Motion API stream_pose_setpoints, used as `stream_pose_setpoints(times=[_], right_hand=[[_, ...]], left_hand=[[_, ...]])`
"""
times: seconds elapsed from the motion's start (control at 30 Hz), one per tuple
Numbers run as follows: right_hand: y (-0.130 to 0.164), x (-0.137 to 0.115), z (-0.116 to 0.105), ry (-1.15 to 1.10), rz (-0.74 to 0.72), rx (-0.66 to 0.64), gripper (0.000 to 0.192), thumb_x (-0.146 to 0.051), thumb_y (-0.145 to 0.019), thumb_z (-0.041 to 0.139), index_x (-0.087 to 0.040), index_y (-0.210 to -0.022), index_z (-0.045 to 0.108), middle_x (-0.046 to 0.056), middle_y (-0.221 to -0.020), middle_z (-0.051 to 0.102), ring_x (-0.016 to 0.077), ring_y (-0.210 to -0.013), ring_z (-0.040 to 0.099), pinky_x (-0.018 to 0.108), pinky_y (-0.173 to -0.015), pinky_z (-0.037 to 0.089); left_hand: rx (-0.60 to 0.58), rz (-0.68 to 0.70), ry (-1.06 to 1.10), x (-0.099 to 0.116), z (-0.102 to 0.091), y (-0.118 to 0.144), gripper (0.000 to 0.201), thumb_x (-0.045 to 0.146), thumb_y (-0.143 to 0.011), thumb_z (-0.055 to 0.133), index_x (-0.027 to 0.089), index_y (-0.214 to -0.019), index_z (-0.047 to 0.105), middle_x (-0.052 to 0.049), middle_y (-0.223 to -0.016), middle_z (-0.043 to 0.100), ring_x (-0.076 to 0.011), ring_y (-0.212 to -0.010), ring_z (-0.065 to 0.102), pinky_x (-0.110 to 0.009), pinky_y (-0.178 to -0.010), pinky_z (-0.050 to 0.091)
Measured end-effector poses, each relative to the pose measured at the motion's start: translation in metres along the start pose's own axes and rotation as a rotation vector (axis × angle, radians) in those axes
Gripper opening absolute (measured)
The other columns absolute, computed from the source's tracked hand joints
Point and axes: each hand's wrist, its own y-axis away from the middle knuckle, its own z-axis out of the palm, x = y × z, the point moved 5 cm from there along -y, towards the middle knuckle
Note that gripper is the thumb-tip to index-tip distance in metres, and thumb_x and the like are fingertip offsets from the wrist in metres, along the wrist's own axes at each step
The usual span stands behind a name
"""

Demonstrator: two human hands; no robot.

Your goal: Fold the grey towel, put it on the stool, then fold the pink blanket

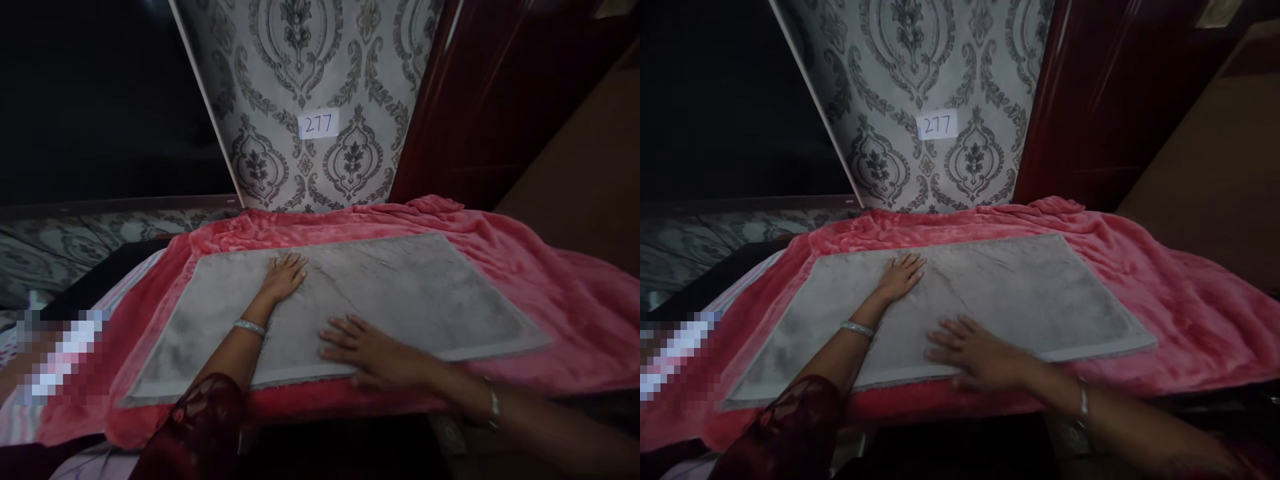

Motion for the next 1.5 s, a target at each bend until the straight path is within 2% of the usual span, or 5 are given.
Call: stream_pose_setpoints(times=[0.17,0.47,0.87,1.13,1.5], right_hand=[[0.019,-0.035,-0.012,-0.304,-0.041,0.007,0.061,-0.056,-0.102,0.047,-0.033,-0.158,0.037,0.004,-0.163,0.036,0.0236,-0.152,0.028,0.049,-0.125,0.021],[-0.105,0.112,-0.096,0.036,0.231,0.469,0.058,-0.034,-0.102,0.032,-0.017,-0.157,0.039,0.011,-0.162,0.036,0.0239,-0.153,0.027,0.051,-0.126,0.021],[-0.113,0.139,-0.059,0.294,0.345,0.345,0.058,-0.046,-0.105,0.027,-0.027,-0.158,0.038,0.007,-0.167,0.026,0.0295,-0.155,0.02,0.057,-0.123,0.02],[-0.137,0.111,-0.073,0.294,0.281,0.337,0.061,-0.053,-0.105,0.03,-0.027,-0.16,0.034,0.009,-0.168,0.022,0.0331,-0.155,0.014,0.062,-0.121,0.018],[-0.16,0.021,-0.009,0.213,-0.036,0.083,0.066,-0.059,-0.102,0.043,-0.03,-0.161,0.031,0.009,-0.169,0.014,0.0315,-0.157,0.004,0.061,-0.124,0.003]], left_hand=[[0.017,0.003,0.021,0.001,-0.002,0.002,0.053,0.044,-0.104,0.035,0.031,-0.155,0.041,-0.005,-0.165,0.033,-0.0295,-0.154,0.026,-0.062,-0.123,0.018],[-0.026,0.205,0.035,0.033,-0.02,0.024,0.056,0.042,-0.101,0.043,0.018,-0.151,0.046,-0.015,-0.162,0.038,-0.0265,-0.154,0.028,-0.052,-0.126,0.019],[-0.416,0.614,0.612,0.102,-0.043,0.204,0.053,0.051,-0.1,0.05,0.034,-0.15,0.049,-0.005,-0.165,0.031,-0.028,-0.154,0.026,-0.053,-0.128,0.014],[0.004,0.203,0.536,-0.006,-0.069,0.093,0.059,0.052,-0.105,0.027,0.025,-0.156,0.04,-0.004,-0.163,0.038,-0.0204,-0.152,0.033,-0.041,-0.127,0.022],[-0.106,0.02,0.217,-0.073,-0.007,0.022,0.053,0.043,-0.106,0.021,0.034,-0.154,0.042,0.001,-0.166,0.031,-0.0192,-0.157,0.018,-0.051,-0.127,0.007]])
